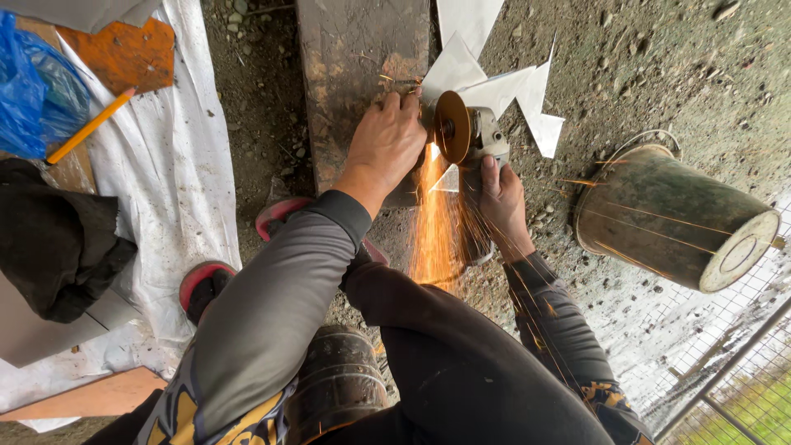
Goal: The person uses an angle grinder to cut triangular metal sheets on a workbench. They hold the sheets with one hand and guide the grinder with the other, producing sparks as the blade cuts through the metal. The person repeatedly repositions the sheets to make precise cuts along marked lines.
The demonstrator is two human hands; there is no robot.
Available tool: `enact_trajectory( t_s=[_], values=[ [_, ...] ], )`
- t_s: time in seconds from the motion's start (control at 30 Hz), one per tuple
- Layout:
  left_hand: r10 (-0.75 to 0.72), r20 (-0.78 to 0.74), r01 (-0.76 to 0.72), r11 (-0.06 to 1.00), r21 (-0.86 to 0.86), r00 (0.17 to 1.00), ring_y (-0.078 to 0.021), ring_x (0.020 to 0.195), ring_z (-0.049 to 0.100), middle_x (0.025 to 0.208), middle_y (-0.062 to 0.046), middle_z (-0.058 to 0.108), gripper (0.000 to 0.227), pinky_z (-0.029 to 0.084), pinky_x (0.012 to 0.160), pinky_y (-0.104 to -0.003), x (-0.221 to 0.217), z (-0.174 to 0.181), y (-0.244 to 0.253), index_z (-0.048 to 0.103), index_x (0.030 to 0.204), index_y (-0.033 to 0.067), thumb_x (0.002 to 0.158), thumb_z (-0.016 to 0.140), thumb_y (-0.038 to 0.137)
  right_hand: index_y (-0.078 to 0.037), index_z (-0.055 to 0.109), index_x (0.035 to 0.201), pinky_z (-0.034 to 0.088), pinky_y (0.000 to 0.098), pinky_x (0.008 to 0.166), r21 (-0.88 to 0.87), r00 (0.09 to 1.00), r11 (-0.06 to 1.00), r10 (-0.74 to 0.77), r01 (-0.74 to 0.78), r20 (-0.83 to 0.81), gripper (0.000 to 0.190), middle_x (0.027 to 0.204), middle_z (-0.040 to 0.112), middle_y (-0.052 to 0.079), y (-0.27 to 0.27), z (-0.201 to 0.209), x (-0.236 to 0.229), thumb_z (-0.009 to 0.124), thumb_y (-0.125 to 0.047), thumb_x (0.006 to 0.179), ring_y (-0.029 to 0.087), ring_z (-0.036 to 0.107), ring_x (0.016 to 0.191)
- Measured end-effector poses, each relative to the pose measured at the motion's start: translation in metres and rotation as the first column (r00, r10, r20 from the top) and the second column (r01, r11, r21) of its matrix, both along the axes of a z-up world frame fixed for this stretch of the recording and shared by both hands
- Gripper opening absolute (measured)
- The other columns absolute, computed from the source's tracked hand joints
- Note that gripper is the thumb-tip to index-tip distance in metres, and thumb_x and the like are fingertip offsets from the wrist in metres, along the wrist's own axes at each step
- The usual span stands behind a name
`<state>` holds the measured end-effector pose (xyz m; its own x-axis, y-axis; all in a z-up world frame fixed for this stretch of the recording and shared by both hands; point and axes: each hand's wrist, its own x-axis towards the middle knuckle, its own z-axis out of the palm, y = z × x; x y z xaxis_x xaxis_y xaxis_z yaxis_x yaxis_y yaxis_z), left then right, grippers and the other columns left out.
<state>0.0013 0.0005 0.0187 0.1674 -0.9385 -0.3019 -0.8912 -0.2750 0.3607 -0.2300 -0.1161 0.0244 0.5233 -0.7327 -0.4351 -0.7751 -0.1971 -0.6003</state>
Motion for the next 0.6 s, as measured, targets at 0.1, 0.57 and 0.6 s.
enact_trajectory(
  t_s=[0.1,0.57,0.6],
  values=[
    [0.065,0.105,-0.049,0.989,-0.141,0.992,-0.0279,0.101,0.062,0.122,-0.014,0.066,0.038,0.057,0.079,-0.036,0.0001,0.0005,-0.0010,0.071,0.120,-0.0073,0.084,0.065,0.007,0.003,0.062,0.109,0.057,0.0329,0.067,0.100,0.998,0.993,-0.054,0.055,-0.021,0.066,0.087,0.073,0.014,0.0002,0.0013,0.0009,0.041,-0.059,0.105,0.016,0.070,0.076],
    [0.020,0.133,-0.008,0.996,-0.094,0.991,-0.0251,0.098,0.062,0.119,-0.014,0.068,0.044,0.056,0.080,-0.035,-0.0010,-0.0012,-0.0003,0.066,0.128,-0.0086,0.087,0.065,0.006,0.001,0.061,0.094,0.054,0.0341,0.063,0.052,0.993,0.994,-0.088,0.092,-0.080,0.066,0.079,0.071,0.013,-0.0016,-0.0045,-0.0005,0.044,-0.062,0.103,0.016,0.068,0.071],
    [0.026,0.133,-0.012,0.995,-0.103,0.991,-0.0254,0.098,0.062,0.116,-0.014,0.068,0.045,0.056,0.080,-0.036,-0.0011,-0.0006,-0.0001,0.065,0.130,-0.0095,0.087,0.065,0.006,0.001,0.061,0.094,0.054,0.0340,0.064,0.033,0.994,0.997,-0.068,0.071,-0.084,0.066,0.080,0.071,0.013,-0.0022,-0.0053,-0.0014,0.043,-0.062,0.103,0.016,0.068,0.071]
  ],
)
